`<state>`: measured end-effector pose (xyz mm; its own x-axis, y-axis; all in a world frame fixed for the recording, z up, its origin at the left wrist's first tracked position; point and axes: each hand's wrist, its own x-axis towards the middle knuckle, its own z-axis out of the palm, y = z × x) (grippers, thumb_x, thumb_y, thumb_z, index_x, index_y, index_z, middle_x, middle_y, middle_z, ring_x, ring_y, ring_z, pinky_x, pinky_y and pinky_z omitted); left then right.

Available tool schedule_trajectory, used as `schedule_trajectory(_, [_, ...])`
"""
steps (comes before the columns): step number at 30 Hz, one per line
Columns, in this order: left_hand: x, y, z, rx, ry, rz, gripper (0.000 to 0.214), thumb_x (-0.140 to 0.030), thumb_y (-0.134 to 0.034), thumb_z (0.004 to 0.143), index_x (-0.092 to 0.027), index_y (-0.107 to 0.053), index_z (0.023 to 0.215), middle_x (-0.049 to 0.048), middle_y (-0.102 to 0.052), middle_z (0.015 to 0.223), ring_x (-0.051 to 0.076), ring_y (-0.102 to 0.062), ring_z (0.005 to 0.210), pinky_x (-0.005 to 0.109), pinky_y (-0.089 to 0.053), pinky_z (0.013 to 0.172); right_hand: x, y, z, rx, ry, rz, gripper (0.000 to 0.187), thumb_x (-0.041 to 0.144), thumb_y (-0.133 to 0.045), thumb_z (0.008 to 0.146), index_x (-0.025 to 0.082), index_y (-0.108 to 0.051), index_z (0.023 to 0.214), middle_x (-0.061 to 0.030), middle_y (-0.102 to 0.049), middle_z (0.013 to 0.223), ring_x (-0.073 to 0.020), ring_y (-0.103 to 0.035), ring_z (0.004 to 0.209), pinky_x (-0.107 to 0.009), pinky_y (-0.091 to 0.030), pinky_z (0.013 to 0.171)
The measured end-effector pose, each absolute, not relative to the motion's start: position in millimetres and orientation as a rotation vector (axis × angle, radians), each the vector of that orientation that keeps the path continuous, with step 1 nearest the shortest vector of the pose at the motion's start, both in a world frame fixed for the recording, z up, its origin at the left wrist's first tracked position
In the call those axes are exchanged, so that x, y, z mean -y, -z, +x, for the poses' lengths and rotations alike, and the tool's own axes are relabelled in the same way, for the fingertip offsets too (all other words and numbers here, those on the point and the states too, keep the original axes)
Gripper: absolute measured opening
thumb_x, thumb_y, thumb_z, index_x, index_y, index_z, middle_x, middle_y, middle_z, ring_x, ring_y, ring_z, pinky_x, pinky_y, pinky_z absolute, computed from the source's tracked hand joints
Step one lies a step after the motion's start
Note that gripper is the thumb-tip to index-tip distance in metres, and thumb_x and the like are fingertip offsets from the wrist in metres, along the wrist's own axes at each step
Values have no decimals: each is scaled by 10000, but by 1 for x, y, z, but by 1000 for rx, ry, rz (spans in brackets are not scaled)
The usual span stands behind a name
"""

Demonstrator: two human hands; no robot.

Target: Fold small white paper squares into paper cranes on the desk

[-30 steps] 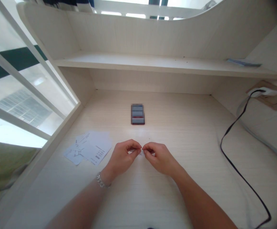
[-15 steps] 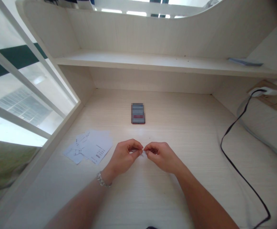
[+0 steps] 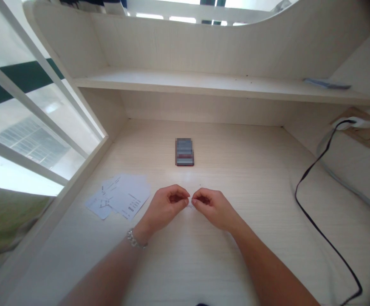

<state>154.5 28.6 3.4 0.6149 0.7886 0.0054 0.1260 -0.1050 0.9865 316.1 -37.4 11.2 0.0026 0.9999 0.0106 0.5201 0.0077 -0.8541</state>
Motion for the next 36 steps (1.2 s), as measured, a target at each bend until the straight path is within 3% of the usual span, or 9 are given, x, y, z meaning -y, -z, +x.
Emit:
schedule_trajectory(15, [-31,-6,152,-775,-615,1462,263,-53,-525,652,-140,-625,878,58,-692,795,150,-636,720,268,-499,654,35,-13,323,1504,-1006,-1578,125,198,-512,730,157,-626,704,14,-550,592,-100,-456,545,-210,-343,488])
schedule_trajectory(19, [-32,-4,154,-784,-645,1452,197,-123,-575,671,-137,-629,860,57,-679,793,147,-625,714,274,-505,653,34,-9,323,1429,-1004,-1589,136,227,-520,740,155,-632,719,6,-575,606,-111,-489,559,-226,-379,519])
schedule_trajectory(23, [-33,-2,156,-794,-697,1387,183,-77,-561,657,-132,-620,821,45,-672,775,140,-623,706,273,-511,654,33,-5,324,1369,-1055,-1546,132,234,-529,747,154,-634,736,1,-589,621,-118,-521,577,-242,-416,556])
schedule_trajectory(30, [-32,-7,158,-813,-751,1239,342,-211,-659,677,-141,-555,995,41,-664,798,146,-625,752,287,-508,695,28,4,322,1146,-1050,-1459,190,328,-566,751,147,-623,750,-21,-616,639,-137,-572,590,-261,-457,568])
schedule_trajectory(36, [-28,-1,159,-797,-762,1347,309,-208,-648,700,-160,-523,978,-10,-613,685,119,-604,660,251,-482,644,29,1,319,1236,-1043,-1477,175,317,-569,758,153,-631,756,-32,-641,696,-147,-589,649,-262,-465,595])
